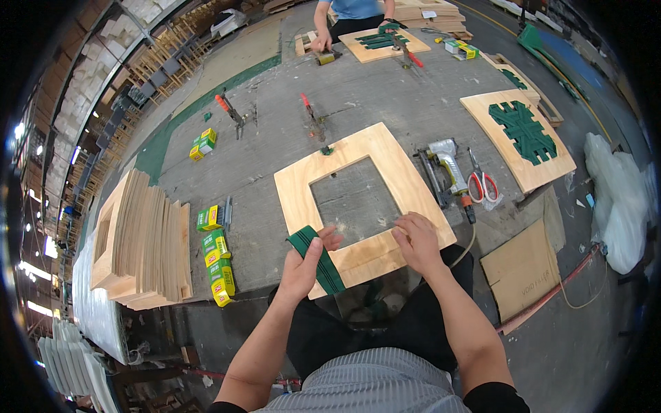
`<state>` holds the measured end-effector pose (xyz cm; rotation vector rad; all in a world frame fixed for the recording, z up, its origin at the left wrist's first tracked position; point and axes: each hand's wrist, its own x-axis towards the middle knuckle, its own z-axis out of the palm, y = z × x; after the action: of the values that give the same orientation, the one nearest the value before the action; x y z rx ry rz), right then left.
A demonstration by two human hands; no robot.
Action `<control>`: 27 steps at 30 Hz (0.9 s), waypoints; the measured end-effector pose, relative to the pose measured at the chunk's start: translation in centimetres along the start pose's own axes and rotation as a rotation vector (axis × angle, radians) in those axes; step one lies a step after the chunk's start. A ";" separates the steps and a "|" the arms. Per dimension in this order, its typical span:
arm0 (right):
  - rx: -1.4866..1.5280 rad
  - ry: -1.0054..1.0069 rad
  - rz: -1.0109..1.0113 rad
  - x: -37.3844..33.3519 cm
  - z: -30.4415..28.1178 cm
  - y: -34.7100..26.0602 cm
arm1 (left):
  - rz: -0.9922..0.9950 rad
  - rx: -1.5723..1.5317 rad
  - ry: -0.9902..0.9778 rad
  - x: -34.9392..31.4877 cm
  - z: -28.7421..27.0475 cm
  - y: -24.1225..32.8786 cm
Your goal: The person weaves green plastic strips into a wooden frame on the floor, using a pneumatic nail gun to secure the strips. The person repeatedly folds and staples the strips to form a woven pattern, then moves the completed mat aside and begins a new one.
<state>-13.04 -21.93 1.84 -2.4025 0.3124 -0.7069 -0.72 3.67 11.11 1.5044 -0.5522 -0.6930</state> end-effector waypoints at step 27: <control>1.056 -0.564 0.677 -2.4 -1.0 -9.7 | -0.064 -0.034 -0.130 -4.5 5.6 -3.0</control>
<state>-15.11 -13.88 7.50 -1.2595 0.3562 0.1452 -8.07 3.11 8.59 1.4577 -0.5895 -0.8505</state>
